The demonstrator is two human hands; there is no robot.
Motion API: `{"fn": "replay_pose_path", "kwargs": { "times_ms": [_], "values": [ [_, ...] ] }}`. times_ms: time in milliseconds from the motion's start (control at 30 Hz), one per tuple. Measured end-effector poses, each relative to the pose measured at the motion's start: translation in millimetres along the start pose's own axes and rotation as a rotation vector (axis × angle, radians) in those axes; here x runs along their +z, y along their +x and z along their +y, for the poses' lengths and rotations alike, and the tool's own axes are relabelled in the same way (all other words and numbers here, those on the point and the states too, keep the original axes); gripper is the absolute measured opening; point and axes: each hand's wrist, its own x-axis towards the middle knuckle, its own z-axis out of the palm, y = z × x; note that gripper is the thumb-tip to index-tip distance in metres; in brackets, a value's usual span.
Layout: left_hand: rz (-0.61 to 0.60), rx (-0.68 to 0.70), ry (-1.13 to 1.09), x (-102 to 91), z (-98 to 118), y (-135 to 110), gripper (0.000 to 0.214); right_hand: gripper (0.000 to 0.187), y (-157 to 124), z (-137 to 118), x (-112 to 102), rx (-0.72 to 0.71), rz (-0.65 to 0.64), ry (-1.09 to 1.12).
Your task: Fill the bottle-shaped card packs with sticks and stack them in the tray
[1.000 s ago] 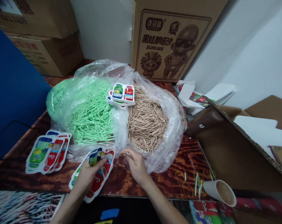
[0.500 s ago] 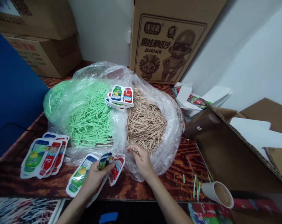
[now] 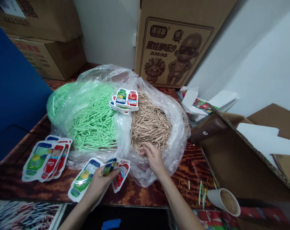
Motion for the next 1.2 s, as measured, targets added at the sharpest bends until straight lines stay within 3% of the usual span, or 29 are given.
{"fn": "replay_pose_path", "kwargs": {
  "times_ms": [467,600,767,967,1200],
  "values": [
    [0.031,0.01,0.017,0.7,4,-5,0.02,0.03,1,-2,0,0.071,0.018,0.225],
    [0.021,0.044,0.036,-0.6,3,-3,0.019,0.022,-2,-28,8,0.141,0.022,0.585],
    [0.032,0.09,0.042,0.6,5,-4,0.02,0.015,-3,-60,35,0.257,-0.145,0.916],
    [0.087,0.07,-0.019,-2.6,1,-4,0.02,0.017,-8,-68,66,0.247,-0.193,0.927],
    [0.077,0.082,0.035,-8.4,7,-5,0.018,0.015,-12,-62,64,0.318,-0.176,0.915]
  ]
}}
